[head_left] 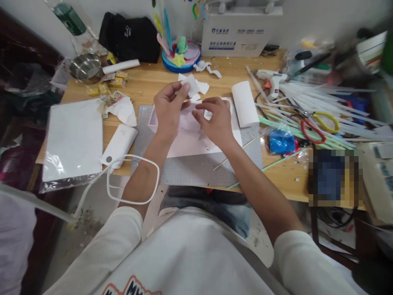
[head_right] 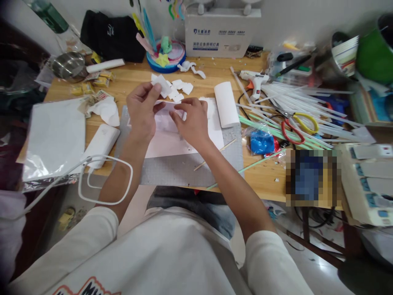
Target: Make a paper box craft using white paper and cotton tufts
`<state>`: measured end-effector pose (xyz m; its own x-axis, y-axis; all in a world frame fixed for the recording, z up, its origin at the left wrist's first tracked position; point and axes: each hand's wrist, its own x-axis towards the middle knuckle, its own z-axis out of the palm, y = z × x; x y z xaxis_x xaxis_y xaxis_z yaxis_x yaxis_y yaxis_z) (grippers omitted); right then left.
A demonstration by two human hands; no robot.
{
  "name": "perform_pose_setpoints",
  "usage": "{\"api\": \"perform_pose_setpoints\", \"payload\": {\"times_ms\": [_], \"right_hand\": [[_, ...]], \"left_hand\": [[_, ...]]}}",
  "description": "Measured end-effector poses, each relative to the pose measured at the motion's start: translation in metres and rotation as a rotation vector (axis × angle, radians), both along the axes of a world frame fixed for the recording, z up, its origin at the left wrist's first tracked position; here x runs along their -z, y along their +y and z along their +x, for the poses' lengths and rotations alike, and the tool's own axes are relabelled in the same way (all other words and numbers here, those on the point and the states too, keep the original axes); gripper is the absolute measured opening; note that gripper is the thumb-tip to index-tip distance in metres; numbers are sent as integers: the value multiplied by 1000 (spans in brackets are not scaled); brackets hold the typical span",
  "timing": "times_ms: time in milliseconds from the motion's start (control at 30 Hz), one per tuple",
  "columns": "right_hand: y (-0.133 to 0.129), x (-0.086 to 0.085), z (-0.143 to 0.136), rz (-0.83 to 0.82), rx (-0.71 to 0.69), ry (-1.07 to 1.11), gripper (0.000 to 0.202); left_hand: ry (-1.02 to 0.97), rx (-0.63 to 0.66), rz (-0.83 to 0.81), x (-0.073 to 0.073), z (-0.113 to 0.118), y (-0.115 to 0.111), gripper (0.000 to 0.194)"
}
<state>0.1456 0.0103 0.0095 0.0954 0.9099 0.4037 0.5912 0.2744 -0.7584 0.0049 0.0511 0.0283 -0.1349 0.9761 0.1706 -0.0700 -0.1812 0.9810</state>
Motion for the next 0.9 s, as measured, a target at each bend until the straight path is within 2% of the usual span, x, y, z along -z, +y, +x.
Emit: {"api": "perform_pose_setpoints", "payload": {"times_ms": [133,267,367,467,633,767,833,900], "right_hand": [[-9,-9,11,13,40,137,19],[-20,-20,21,55,10,406,21],[-20,-19,20,49,-88,571,23],[-18,-12,16,-8,-112,677,28],[-19,-7,18,-61,-63,744,37],[-21,-8,20,-69,-92,761,37],[-22,-9,20,-33,-74,712,34],[-24,-9,20,29,3,605,31]], "left_hand": [[80,107,-22,6,3,-2,28],[71,177,-80,0,10,-11,28],[70,221,-100,-3,16,-17,30],[75,258,-103,-2,18,-19,30],[64,295,-111,-3,18,-20,29],[77,318,-90,-3,17,-21,27],[92,317,-70,-1,17,-20,26],[114,302,-36,2,17,-20,26]]}}
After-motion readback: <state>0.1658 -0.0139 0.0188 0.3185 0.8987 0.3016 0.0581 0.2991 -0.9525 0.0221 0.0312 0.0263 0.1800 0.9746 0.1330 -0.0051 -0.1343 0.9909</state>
